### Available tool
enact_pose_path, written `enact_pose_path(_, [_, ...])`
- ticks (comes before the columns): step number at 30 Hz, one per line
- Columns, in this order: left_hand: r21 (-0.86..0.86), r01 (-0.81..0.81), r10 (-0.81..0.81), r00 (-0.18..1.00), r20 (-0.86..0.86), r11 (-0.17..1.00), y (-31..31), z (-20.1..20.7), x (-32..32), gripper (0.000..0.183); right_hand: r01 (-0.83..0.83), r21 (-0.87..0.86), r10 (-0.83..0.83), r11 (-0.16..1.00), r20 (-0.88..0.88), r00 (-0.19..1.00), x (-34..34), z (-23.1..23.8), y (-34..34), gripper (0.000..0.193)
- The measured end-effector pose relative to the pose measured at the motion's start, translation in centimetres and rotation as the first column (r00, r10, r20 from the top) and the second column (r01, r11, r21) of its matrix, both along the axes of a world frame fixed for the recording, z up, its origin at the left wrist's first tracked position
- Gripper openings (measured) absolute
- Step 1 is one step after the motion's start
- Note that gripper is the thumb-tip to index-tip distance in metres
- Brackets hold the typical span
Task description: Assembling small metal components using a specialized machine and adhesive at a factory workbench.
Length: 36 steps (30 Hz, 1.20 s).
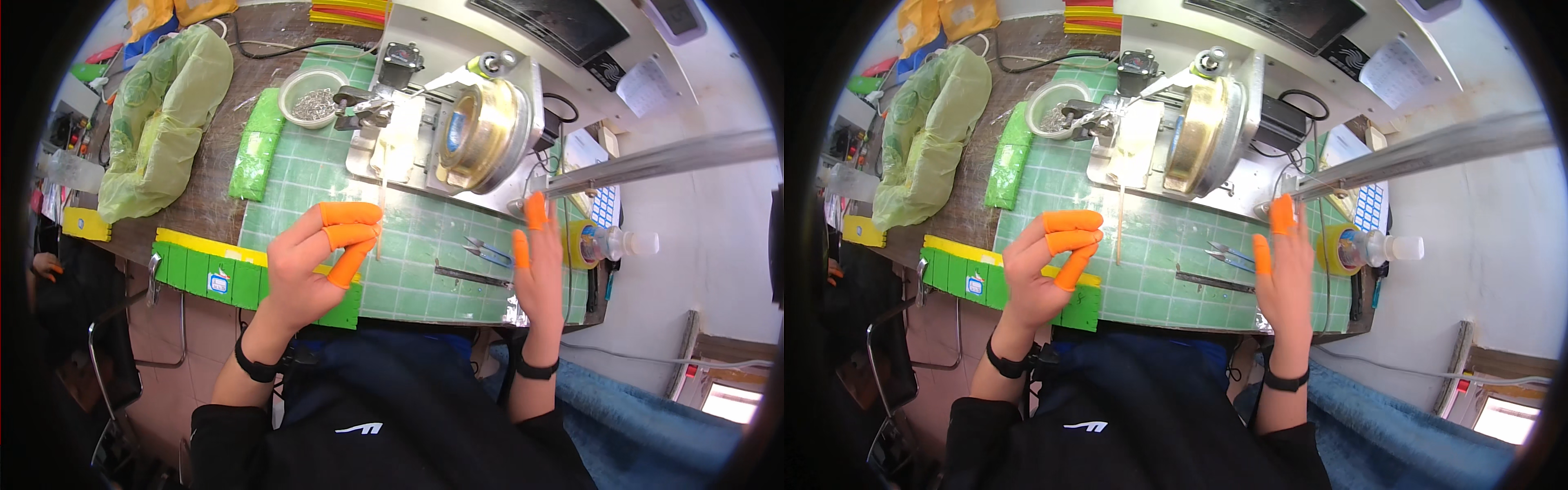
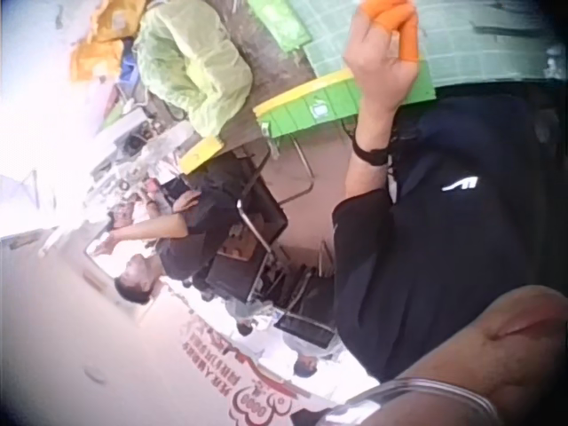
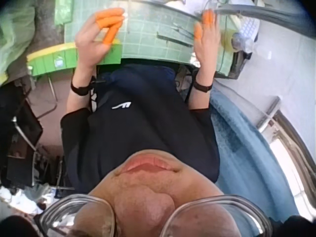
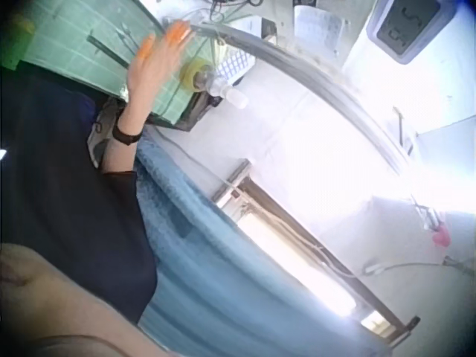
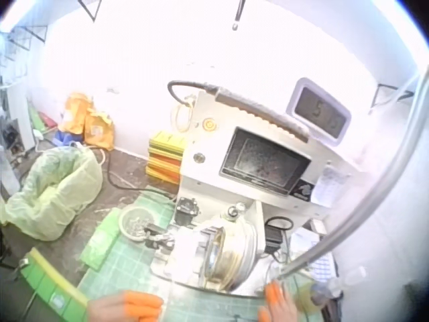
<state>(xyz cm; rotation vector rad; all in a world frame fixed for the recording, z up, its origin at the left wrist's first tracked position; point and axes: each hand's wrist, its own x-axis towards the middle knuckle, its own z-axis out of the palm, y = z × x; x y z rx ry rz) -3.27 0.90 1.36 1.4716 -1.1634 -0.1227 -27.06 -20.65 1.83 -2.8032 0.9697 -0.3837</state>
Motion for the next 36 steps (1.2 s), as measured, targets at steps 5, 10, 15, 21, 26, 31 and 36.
enact_pose_path(5, [-0.105, 0.121, -0.136, 0.979, -0.150, 0.987, 0.3, 4.0, 2.4, 0.010, -0.015, 0.121, -0.001, 0.992, 0.136, 0.991, -1.6, 0.0, -0.4, 0.049])
enact_pose_path(10, [-0.410, 0.223, -0.365, 0.878, -0.311, 0.884, -4.3, 5.6, 9.4, 0.014, 0.022, 0.628, -0.358, 0.778, 0.415, 0.836, -6.2, -0.1, -2.9, 0.043])
enact_pose_path(15, [-0.271, 0.144, -0.269, 0.818, -0.509, 0.952, -5.7, 1.9, 13.7, 0.016, -0.046, 0.884, -0.561, 0.465, 0.335, 0.757, -10.2, -3.8, -4.5, 0.042])
enact_pose_path(21, [-0.127, 0.146, -0.178, 0.936, -0.303, 0.981, -6.8, -0.6, 13.0, 0.019, -0.118, 0.857, -0.626, 0.502, 0.454, 0.633, -11.8, -5.6, -3.8, 0.032])
enact_pose_path(26, [-0.169, 0.150, -0.203, 0.912, -0.357, 0.974, -6.7, -0.7, 12.6, 0.019, -0.104, 0.869, -0.635, 0.484, 0.430, 0.642, -12.4, -5.8, -4.2, 0.033])
enact_pose_path(31, [-0.152, 0.151, -0.199, 0.900, -0.387, 0.977, -6.2, -1.3, 13.0, 0.020, -0.051, 0.863, -0.666, 0.503, 0.424, 0.613, -11.7, -5.6, -3.9, 0.031])
enact_pose_path(36, [-0.152, 0.151, -0.199, 0.904, -0.379, 0.977, -6.1, -1.3, 13.2, 0.020, 0.033, 0.862, -0.619, 0.506, 0.336, 0.710, -11.4, -4.9, -4.4, 0.027])
